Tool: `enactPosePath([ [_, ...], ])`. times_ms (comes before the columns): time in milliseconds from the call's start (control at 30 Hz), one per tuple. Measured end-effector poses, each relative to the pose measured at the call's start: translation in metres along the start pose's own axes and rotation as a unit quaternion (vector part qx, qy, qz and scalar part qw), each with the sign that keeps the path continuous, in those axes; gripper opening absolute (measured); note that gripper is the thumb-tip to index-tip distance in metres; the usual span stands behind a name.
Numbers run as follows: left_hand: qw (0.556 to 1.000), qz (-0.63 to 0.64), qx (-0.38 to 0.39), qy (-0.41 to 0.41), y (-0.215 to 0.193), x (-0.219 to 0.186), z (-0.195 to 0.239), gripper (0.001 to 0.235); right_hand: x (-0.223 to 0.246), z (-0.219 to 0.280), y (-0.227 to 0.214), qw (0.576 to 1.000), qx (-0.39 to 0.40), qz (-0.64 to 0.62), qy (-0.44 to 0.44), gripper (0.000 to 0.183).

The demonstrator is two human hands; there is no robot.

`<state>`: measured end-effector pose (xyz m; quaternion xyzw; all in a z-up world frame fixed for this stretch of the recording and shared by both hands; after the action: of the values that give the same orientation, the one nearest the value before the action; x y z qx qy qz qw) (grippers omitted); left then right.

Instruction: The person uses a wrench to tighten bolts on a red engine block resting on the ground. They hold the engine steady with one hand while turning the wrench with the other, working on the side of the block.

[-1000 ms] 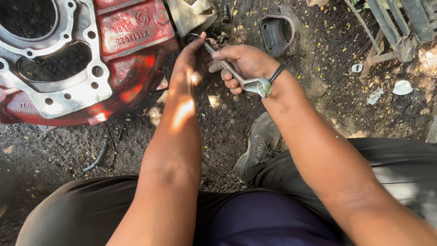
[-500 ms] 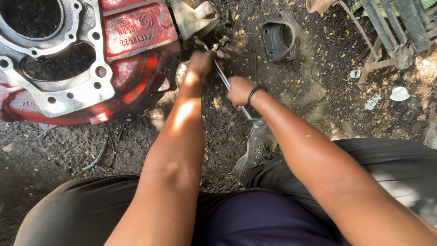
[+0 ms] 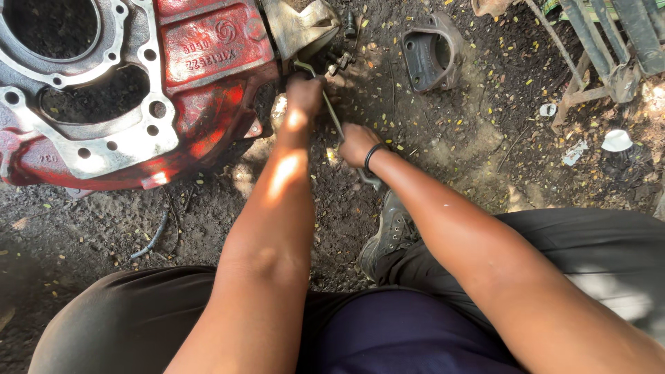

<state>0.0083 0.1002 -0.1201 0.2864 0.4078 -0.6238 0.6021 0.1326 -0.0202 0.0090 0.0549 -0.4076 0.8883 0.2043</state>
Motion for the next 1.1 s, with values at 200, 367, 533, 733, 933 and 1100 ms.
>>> enactPosePath([
  [200,0.902,0.303,0.190,-0.243,0.004,-0.032,0.061,0.019,0.024,0.026,-0.029,0.980,0.167,-0.107,0.028,0.027],
  [367,0.835,0.434,0.254,-0.225,0.001,-0.077,0.088,0.030,0.045,0.051,-0.091,0.818,0.190,-0.532,0.113,0.031],
  [533,0.834,0.421,0.247,-0.258,0.013,-0.070,0.084,0.033,0.065,0.052,-0.104,0.816,0.174,-0.549,0.046,0.026],
  [733,0.912,0.278,0.197,-0.227,0.025,-0.062,0.066,0.036,0.038,0.030,-0.106,0.895,0.191,-0.403,0.013,0.017],
  [933,0.953,0.193,0.159,-0.171,0.031,-0.005,0.035,0.034,0.011,0.003,-0.042,0.986,0.136,-0.092,-0.042,0.016],
  [1100,0.988,-0.115,0.042,0.091,0.015,0.006,-0.007,0.053,0.010,-0.005,-0.012,0.997,-0.024,0.024,-0.065,0.024],
])
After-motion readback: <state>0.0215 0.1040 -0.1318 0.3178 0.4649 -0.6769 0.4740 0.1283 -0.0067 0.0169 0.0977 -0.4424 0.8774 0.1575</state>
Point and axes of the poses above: each hand's wrist, its own z-axis away from the middle knuckle, its own y-axis out of the palm, x = y × z, the point moved 10 cm from there along -z, towards the middle knuckle, and after that the axes turned 6 degrees about -x, right-handed, at the moved point
